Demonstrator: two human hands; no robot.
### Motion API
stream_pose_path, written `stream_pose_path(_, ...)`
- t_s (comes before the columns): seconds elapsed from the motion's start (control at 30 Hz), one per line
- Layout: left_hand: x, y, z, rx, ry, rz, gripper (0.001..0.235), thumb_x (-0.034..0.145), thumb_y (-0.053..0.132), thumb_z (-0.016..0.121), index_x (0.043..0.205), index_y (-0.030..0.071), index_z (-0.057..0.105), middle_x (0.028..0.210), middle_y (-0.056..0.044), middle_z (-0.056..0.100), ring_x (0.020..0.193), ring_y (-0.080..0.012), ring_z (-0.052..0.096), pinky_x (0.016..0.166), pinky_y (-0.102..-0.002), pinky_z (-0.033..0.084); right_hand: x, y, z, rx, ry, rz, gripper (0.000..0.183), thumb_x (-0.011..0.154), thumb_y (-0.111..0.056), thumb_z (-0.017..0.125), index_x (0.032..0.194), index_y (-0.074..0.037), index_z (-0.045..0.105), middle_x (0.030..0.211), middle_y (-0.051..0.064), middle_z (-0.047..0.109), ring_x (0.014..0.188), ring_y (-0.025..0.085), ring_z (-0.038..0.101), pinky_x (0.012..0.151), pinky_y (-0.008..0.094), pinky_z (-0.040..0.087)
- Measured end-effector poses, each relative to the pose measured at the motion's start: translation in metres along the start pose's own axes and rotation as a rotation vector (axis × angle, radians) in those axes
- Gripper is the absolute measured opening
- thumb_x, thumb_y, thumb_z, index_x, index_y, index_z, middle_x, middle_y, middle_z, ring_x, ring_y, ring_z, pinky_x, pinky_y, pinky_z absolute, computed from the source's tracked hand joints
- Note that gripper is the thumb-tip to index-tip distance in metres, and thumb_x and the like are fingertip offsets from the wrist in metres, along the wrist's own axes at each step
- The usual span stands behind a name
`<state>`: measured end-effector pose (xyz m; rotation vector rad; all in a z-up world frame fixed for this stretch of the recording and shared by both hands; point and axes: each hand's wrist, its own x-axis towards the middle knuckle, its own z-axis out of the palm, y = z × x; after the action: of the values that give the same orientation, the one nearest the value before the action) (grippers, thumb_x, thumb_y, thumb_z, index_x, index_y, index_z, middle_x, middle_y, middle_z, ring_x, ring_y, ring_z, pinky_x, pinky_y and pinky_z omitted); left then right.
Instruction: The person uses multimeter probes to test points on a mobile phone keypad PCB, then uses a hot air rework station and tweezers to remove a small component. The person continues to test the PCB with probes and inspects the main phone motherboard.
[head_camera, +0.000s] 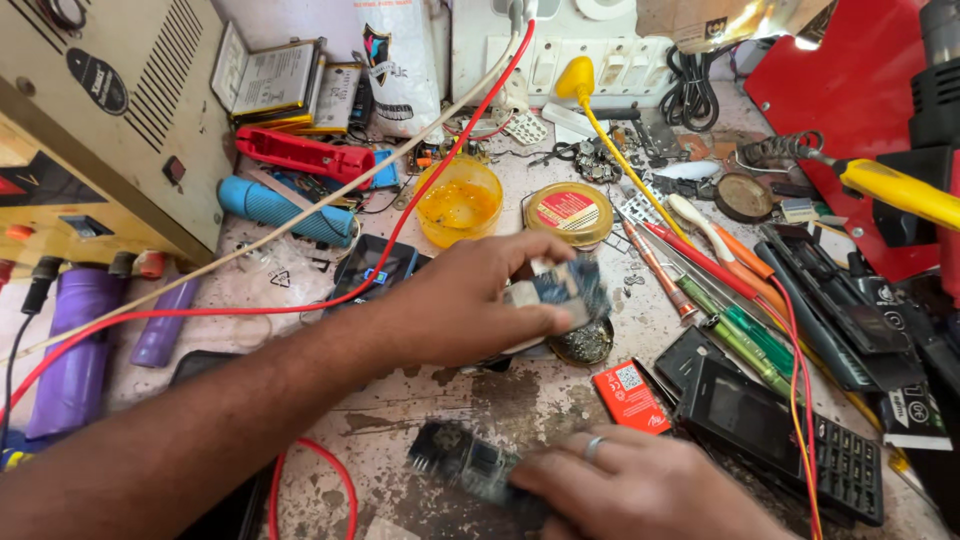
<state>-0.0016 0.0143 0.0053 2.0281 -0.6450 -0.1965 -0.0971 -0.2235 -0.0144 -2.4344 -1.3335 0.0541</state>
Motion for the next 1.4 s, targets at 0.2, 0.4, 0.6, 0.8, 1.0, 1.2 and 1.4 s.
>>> stream_pose_path(0.2, -0.016, 0.005, -0.024, -0.050, -0.289, -0.016, 0.055, 0.085, 0.025, 0.074, 0.136, 0.010, 0.060, 0.106, -0.004, 0.077, 0.089, -0.0098, 0.070, 0.079, -0.028, 0.057, 0.012, 0.019, -0.085, 0.900, 0.082, 0.381, 0.021, 0.099, -0.003, 0.064, 0.116, -0.003, 0.076, 0.097, 0.007, 0.079, 0.087, 0.012, 0.069, 0.075, 0.030, 0.065)
stream_pose_path(0.4, -0.026, 0.017, -0.016, -0.265, -0.387, -0.258, 0.050, 0.072, 0.019, 0.084, 0.116, 0.005, 0.064, 0.099, -0.007, 0.080, 0.087, -0.0085, 0.070, 0.075, -0.027, 0.055, 0.015, 0.069, -0.054, 1.347, 0.436, 0.592, 0.038, 0.108, -0.011, 0.062, 0.144, 0.002, 0.066, 0.106, 0.005, 0.067, 0.088, 0.012, 0.066, 0.072, 0.036, 0.059)
stream_pose_path(0.6, -0.025, 0.013, -0.005, -0.416, -0.336, -0.173, 0.037, 0.077, 0.019, 0.084, 0.107, 0.002, 0.073, 0.103, -0.004, 0.079, 0.096, -0.0064, 0.070, 0.083, -0.024, 0.057, 0.019, 0.066, -0.045, 1.574, 0.266, 0.414, 0.041, 0.106, -0.013, 0.063, 0.142, 0.005, 0.058, 0.112, 0.012, 0.073, 0.093, 0.017, 0.072, 0.080, 0.038, 0.063)
stream_pose_path(0.8, -0.024, 0.005, -0.008, -0.414, -0.294, -0.222, 0.036, 0.079, 0.021, 0.083, 0.110, 0.004, 0.078, 0.100, -0.003, 0.079, 0.097, -0.0069, 0.068, 0.087, -0.025, 0.055, 0.034, 0.047, -0.057, 1.251, 0.449, 0.592, 0.060, 0.079, 0.008, 0.070, 0.138, 0.005, 0.057, 0.117, 0.009, 0.074, 0.102, 0.012, 0.072, 0.088, 0.031, 0.059)
stream_pose_path(1.0, -0.023, -0.005, -0.007, -0.652, -0.260, -0.250, 0.041, 0.079, 0.024, 0.083, 0.116, 0.007, 0.075, 0.102, -0.002, 0.079, 0.094, -0.0070, 0.070, 0.087, -0.026, 0.056, 0.035, 0.029, -0.044, 0.495, 0.705, 0.419, 0.028, 0.086, 0.009, 0.076, 0.112, 0.002, 0.070, 0.109, 0.010, 0.078, 0.101, 0.016, 0.075, 0.090, 0.029, 0.062)
stream_pose_path(1.2, -0.021, -0.011, -0.003, -1.010, -0.074, -0.303, 0.054, 0.098, 0.052, 0.062, 0.108, 0.000, 0.075, 0.093, -0.007, 0.079, 0.077, -0.0102, 0.073, 0.069, -0.029, 0.060, 0.029, 0.023, -0.048, -0.041, 0.598, 0.072, 0.034, 0.075, 0.011, 0.072, 0.104, -0.007, 0.072, 0.117, 0.012, 0.074, 0.128, 0.027, 0.066, 0.107, 0.039, 0.055)
stream_pose_path(1.4, -0.023, -0.005, -0.010, -0.757, 0.122, -0.320, 0.037, 0.093, 0.037, 0.067, 0.098, 0.002, 0.076, 0.084, -0.003, 0.078, 0.068, -0.0073, 0.069, 0.059, -0.028, 0.059, 0.032, 0.037, -0.056, 1.112, 0.653, 0.569, 0.057, 0.084, 0.007, 0.057, 0.140, 0.000, 0.060, 0.134, 0.012, 0.070, 0.113, 0.018, 0.068, 0.097, 0.039, 0.056)
